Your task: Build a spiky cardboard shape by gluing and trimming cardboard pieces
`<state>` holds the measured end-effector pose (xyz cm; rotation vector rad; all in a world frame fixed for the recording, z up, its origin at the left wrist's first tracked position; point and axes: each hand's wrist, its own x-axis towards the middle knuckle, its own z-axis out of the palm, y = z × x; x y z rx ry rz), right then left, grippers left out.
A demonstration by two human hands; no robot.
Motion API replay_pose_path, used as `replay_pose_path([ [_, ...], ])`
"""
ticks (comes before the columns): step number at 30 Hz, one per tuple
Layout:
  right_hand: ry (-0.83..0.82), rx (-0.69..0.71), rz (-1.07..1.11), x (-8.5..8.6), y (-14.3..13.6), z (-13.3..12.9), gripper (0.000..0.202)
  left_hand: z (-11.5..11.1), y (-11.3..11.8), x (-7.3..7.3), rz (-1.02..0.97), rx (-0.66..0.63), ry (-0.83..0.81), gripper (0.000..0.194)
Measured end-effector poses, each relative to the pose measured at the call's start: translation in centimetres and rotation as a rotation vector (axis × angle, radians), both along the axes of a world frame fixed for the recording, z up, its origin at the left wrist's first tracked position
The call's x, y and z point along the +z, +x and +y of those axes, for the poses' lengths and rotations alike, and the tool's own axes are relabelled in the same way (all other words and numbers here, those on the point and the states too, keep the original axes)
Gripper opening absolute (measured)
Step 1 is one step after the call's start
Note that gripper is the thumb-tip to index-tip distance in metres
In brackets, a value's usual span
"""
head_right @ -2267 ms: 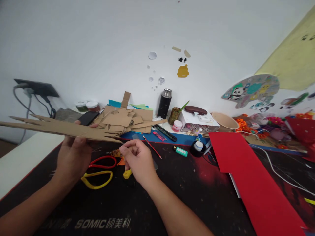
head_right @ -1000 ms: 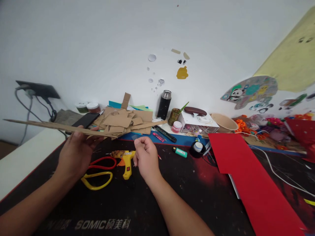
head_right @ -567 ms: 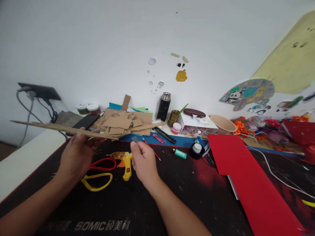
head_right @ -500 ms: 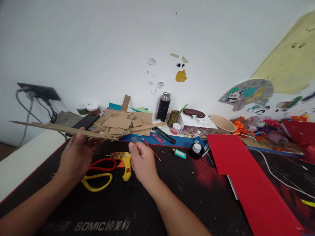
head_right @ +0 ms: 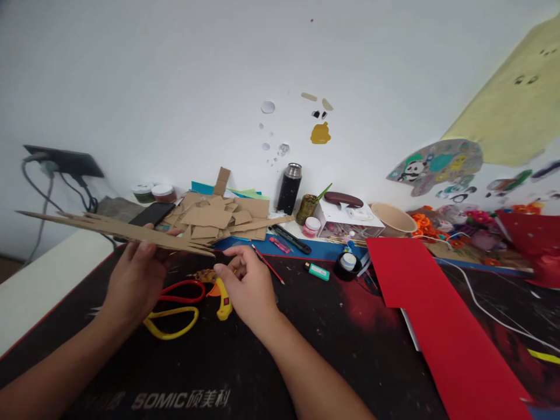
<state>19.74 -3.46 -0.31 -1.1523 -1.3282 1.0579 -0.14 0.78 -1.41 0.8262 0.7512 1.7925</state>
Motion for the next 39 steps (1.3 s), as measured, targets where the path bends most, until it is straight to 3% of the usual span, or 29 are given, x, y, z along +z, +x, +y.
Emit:
replay_pose_path([
  [8,0.213,0.009,-0.395,-0.4,0.4,-0.6,0.023,-0.2,0.2,-0.2,0.069,-0.082,-0.06,0.045],
  [20,0.352,0.021,-0.619,0.0,0.9,-0.4,0.027,-0.4,0.2,-0.4,0.115,-0.072,-0.085,0.046],
  [28,0.44,-0.023,-0.807,-0.3,1.1,-0.4,0.028,-0.5,0.4,0.2,0.08,-0.072,-0.11,0.051],
  [33,0.444,-0.032,-0.838,-0.3,1.2,-0.4,0.03,-0.4,0.3,0.2,0.07,-0.079,-0.107,0.049],
  [39,0.411,-0.024,-0.725,0.2,1.3,-0.5,0.028,-0.2,0.0,0.2,0.066,-0.051,-0.056,0.05],
])
